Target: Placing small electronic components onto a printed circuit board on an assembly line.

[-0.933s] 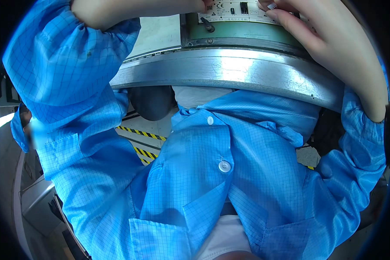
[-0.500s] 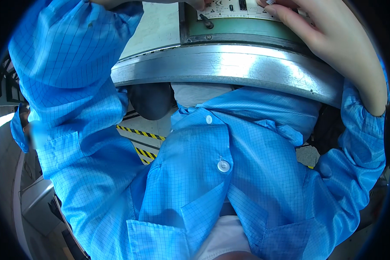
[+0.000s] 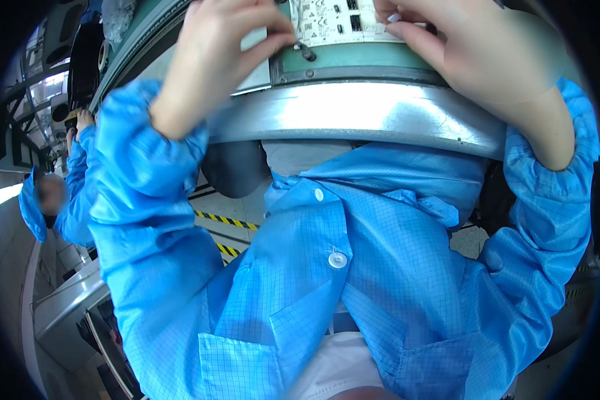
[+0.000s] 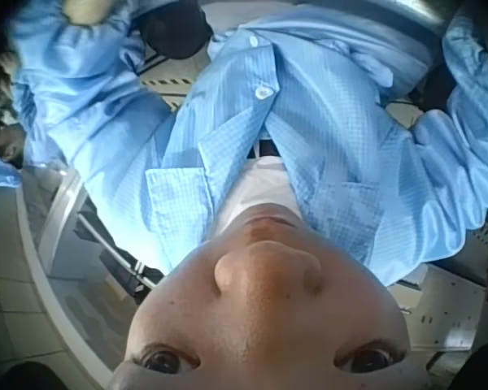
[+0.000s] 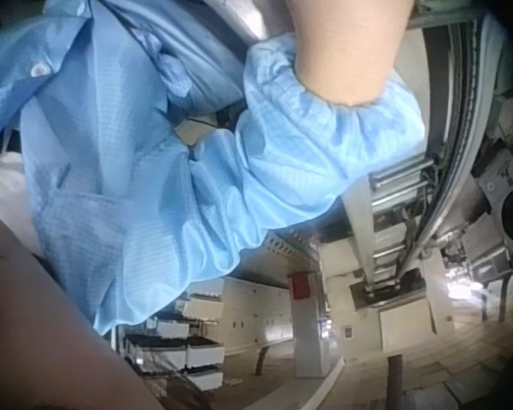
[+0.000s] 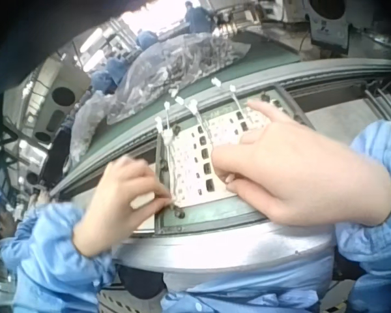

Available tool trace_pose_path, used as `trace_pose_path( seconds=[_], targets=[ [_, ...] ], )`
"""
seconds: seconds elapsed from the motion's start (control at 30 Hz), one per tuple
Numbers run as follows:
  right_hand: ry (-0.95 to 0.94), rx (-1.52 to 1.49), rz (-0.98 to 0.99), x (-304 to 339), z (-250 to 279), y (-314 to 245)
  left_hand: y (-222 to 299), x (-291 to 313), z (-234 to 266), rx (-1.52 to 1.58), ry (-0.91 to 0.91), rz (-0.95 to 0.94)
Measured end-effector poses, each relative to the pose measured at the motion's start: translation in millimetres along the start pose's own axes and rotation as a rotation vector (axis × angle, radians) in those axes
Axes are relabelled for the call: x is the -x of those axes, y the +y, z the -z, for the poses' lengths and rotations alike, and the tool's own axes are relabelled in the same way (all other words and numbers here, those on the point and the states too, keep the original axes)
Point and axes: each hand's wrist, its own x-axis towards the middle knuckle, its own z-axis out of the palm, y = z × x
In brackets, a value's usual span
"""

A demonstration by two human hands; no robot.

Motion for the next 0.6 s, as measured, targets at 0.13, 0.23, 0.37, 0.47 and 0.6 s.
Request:
trace_pose_path(
  seconds=[0.13,0.23,0.37,0.47,0.6],
  targets=[
    [0.008,-0.056,0.003,-12.4,-2.9,0.8,-30.0,25.4,-33.0,-0.028,0.296,-0.118],
    [0.040,-0.002,0.068,-9.1,-12.6,12.7,-26.5,32.7,-36.4,-0.045,0.336,-0.101],
    [0.151,0.024,0.168,-4.0,-13.5,19.8,-18.8,36.8,-34.3,0.094,0.321,-0.045],
    [0.315,-0.145,0.140,-6.9,14.0,14.0,-19.4,43.4,-37.7,0.058,0.291,-0.004],
    [0.450,-0.548,-0.117,-12.5,39.9,23.9,-34.3,38.9,-29.5,0.244,0.253,-0.051]
  ],
)
